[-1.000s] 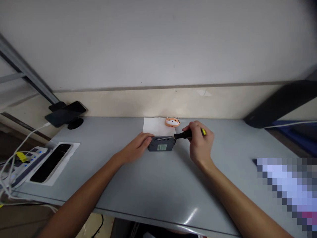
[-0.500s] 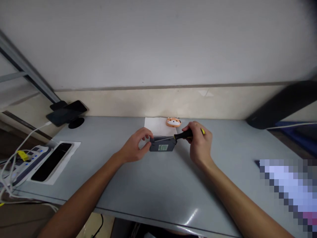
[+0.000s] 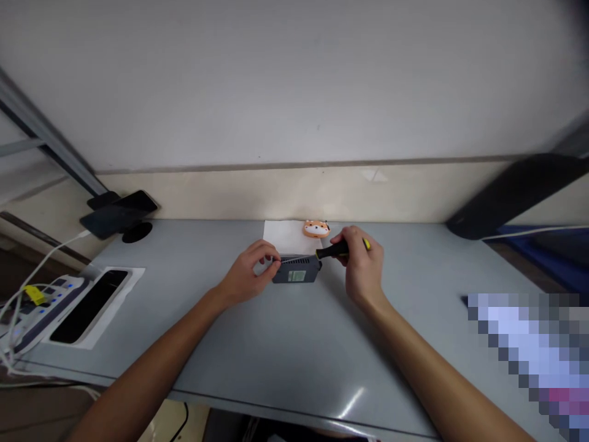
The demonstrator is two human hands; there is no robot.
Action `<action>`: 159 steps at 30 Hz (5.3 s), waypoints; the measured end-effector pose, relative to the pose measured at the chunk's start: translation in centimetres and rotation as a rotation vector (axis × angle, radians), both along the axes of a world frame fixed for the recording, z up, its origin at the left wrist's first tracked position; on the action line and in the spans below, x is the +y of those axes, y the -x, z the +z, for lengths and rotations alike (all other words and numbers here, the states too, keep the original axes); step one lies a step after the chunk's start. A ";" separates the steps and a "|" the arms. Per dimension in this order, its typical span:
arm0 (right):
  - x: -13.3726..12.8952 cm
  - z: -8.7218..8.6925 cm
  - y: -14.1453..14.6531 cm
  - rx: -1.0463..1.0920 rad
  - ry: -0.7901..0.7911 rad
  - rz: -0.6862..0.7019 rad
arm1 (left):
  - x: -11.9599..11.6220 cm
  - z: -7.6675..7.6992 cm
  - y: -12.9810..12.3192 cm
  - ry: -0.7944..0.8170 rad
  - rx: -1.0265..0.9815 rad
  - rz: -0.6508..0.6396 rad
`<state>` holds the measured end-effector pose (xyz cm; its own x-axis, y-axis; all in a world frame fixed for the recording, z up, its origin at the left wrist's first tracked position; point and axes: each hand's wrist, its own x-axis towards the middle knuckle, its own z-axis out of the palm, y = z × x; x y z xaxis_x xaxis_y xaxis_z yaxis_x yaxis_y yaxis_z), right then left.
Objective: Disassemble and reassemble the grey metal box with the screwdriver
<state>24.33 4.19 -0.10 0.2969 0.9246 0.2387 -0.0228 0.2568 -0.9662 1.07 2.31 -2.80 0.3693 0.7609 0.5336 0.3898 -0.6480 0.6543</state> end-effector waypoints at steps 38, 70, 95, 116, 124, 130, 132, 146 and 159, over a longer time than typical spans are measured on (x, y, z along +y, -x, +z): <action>3.9 -0.5 -4.9 0.124 -0.016 -0.180 | 6.9 -4.6 2.6 -0.064 0.356 0.252; 2.0 1.5 -4.5 -0.172 -0.326 -0.193 | -0.7 -0.5 -4.5 -0.388 0.459 0.096; -0.3 5.3 1.9 -0.060 -0.388 0.275 | 0.2 -1.1 -4.0 -0.340 0.360 0.001; 0.9 5.5 -0.4 0.394 -0.105 0.621 | -0.1 -0.9 -4.7 -0.380 0.371 0.066; 1.0 5.6 -0.8 0.282 -0.105 0.648 | -0.1 -1.1 -4.7 -0.397 0.371 0.083; 0.5 5.8 0.1 0.277 -0.157 0.571 | -0.1 -1.1 -4.6 -0.400 0.394 0.096; 0.3 5.9 0.2 0.269 -0.157 0.566 | -0.1 -1.1 -4.7 -0.403 0.398 0.098; 1.2 6.1 -0.3 0.230 -0.151 0.494 | -0.5 -1.0 -5.3 -0.446 0.389 0.156; 1.2 6.1 -0.9 0.168 -0.191 0.480 | -0.4 -1.4 -5.8 -0.451 0.327 0.203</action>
